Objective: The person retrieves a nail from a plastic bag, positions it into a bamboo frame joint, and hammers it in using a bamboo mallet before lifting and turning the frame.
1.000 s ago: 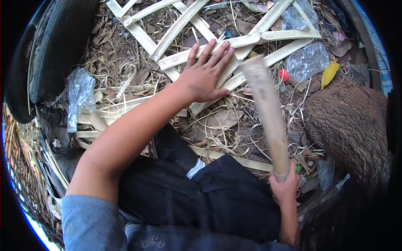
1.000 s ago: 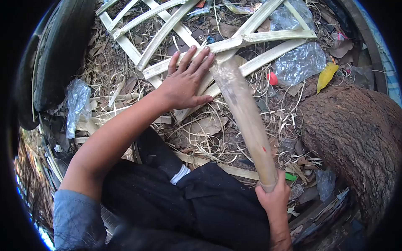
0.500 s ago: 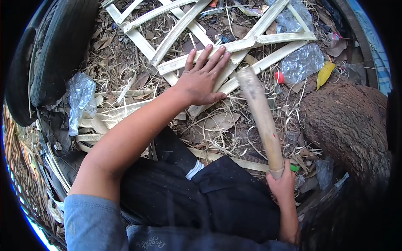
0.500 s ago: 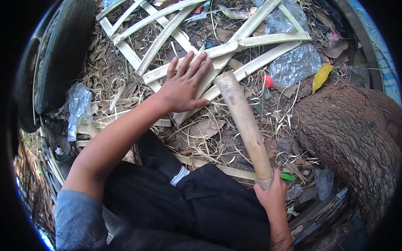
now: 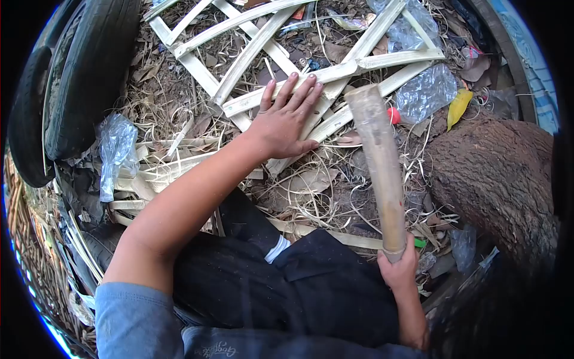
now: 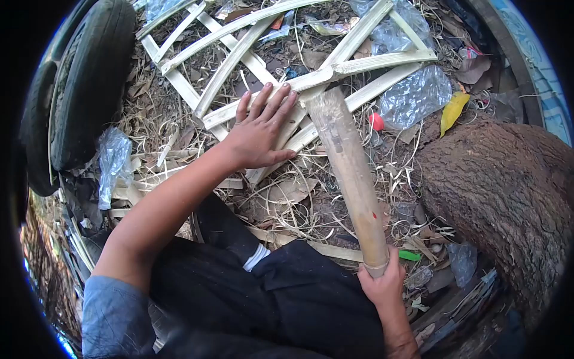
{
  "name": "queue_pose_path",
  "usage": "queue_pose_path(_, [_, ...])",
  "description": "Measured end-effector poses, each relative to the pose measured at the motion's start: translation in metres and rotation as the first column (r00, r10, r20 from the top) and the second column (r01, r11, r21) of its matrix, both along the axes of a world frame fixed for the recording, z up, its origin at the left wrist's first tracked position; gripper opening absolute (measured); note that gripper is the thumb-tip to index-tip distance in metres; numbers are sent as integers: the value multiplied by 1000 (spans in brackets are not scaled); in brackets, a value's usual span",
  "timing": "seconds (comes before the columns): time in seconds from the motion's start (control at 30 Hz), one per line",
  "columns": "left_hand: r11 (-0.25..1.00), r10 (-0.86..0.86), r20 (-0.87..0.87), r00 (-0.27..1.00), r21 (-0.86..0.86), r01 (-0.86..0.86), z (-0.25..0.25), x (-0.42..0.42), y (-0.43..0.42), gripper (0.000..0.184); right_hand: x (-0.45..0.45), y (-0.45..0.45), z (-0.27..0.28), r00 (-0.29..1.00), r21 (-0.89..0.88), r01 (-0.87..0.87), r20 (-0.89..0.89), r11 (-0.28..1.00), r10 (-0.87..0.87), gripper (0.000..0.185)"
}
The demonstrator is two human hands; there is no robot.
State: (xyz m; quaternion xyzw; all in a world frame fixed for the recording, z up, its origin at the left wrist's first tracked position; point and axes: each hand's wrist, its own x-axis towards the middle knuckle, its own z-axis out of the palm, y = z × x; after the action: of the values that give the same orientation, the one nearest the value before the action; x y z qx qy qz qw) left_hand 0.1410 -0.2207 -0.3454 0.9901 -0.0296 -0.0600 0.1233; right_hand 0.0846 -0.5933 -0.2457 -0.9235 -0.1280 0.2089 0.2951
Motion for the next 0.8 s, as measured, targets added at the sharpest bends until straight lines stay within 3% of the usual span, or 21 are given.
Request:
queue_pose_path(0.1, [1000, -5, -13, 1000, 8, 5, -3, -6, -1, 106, -1, -5, -2, 991, -27, 78, -105, 997, -81, 53])
queue_pose_path(0.13, [1000, -11, -11, 1000, 14, 12, -2, -7, -1, 105, 5, -3, -4, 993, -248, -63, -114, 967, 36, 52])
queue_pose_path(0.17, [1000, -12, -3, 1000, 21, 12, -1, -6, -1, 104, 4, -2, 1, 994, -250, -57, -103, 967, 32, 52])
queue_pose_path(0.23, [1000, -9, 6, 1000, 28, 8, -3, 2, 2, 104, 3, 7, 8, 999, 52, 7, 52, 999, -9, 47])
queue_pose_path(0.3, [999, -20, -2, 1000, 28, 20, -5, -7, -1, 104, 0, 10, 7, 992, 144, 72, 96, 987, -87, 46])
queue_pose_path(0.37, [999, -15, -34, 999, 28, 16, 1, -5, -1, 104, 6, 1, 1, 996, -234, -4, -88, 972, -17, 50])
queue_pose_path(0.43, [1000, -3, -34, 999, 21, 4, 0, -4, -2, 105, 5, -4, -4, 995, -206, 24, -92, 978, -43, 50])
queue_pose_path(0.5, [1000, -3, -27, 1000, -1, 3, -4, -6, -1, 108, -3, -4, 2, 989, 143, 132, 51, 981, -141, 47])
queue_pose_path(0.57, [1000, -4, -54, 999, 3, 5, 3, -5, -2, 107, -9, -11, -5, 984, 141, 177, 6, 974, -180, 47])
queue_pose_path(0.63, [1000, -8, -49, 999, -10, 8, 3, -7, -4, 106, 0, -10, -7, 992, -162, -2, -122, 987, -18, 50])
queue_pose_path(0.67, [1000, -1, -44, 999, -14, 0, 2, -4, -2, 106, 0, -5, 0, 1000, -27, -21, -7, 999, 21, 50])
queue_pose_path(0.7, [1000, 13, -46, 999, -11, -13, -1, -3, 0, 106, 5, -4, -1, 999, -24, -35, -9, 999, 34, 50])
queue_pose_path(0.8, [1000, -3, -54, 999, -1, 3, 3, -5, -1, 108, -7, -5, 2, 991, 131, 133, -18, 982, -131, 50])
